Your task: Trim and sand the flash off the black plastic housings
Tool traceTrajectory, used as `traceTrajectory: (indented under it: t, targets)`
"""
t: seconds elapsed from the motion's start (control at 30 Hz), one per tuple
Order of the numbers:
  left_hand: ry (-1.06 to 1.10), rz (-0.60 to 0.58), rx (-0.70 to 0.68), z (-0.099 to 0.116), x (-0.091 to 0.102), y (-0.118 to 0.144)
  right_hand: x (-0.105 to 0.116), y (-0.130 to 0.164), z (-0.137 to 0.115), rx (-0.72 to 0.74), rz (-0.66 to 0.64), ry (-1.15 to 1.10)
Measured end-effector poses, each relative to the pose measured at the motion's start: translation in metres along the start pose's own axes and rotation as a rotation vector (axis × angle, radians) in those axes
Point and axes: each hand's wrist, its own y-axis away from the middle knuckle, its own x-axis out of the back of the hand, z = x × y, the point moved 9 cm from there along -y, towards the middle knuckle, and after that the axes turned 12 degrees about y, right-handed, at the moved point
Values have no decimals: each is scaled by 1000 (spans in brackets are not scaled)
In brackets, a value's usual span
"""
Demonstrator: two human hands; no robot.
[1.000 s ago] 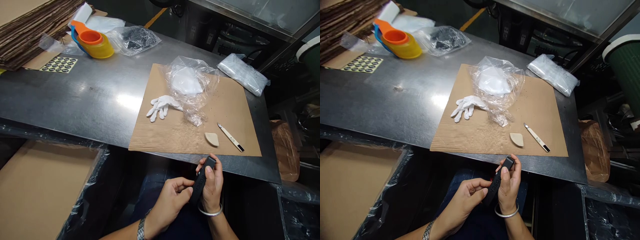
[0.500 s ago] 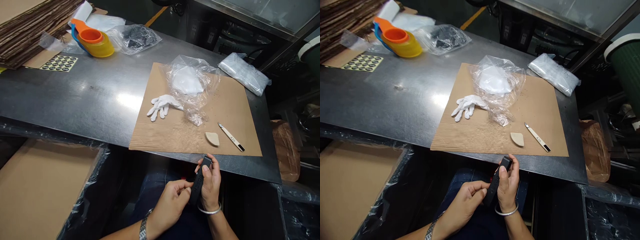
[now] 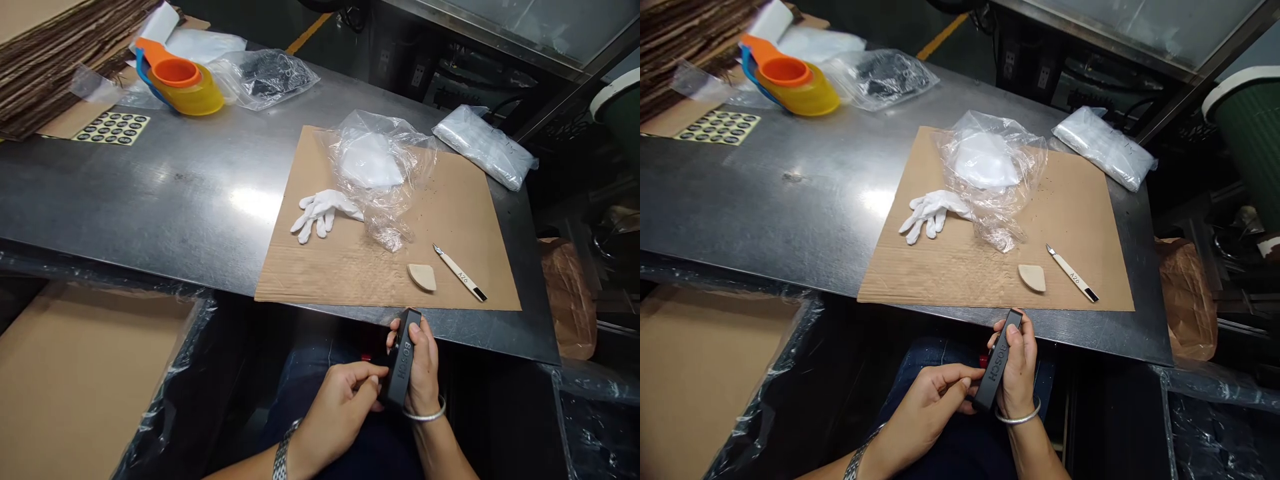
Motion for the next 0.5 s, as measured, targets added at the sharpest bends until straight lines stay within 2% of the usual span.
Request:
traceTrajectory:
  t: [0.1, 0.23, 0.37, 0.5]
  targets:
    - [39, 29, -76, 6, 4, 2, 2, -1, 0, -3, 36, -67]
    - [200, 0, -204, 16, 4, 1, 6, 2, -10, 55, 84, -145]
    - [217, 17, -337, 31, 7, 0, 11, 9, -16, 77, 118, -188]
    - [228, 45, -368, 40, 9, 1, 19, 13, -18, 107, 171, -174]
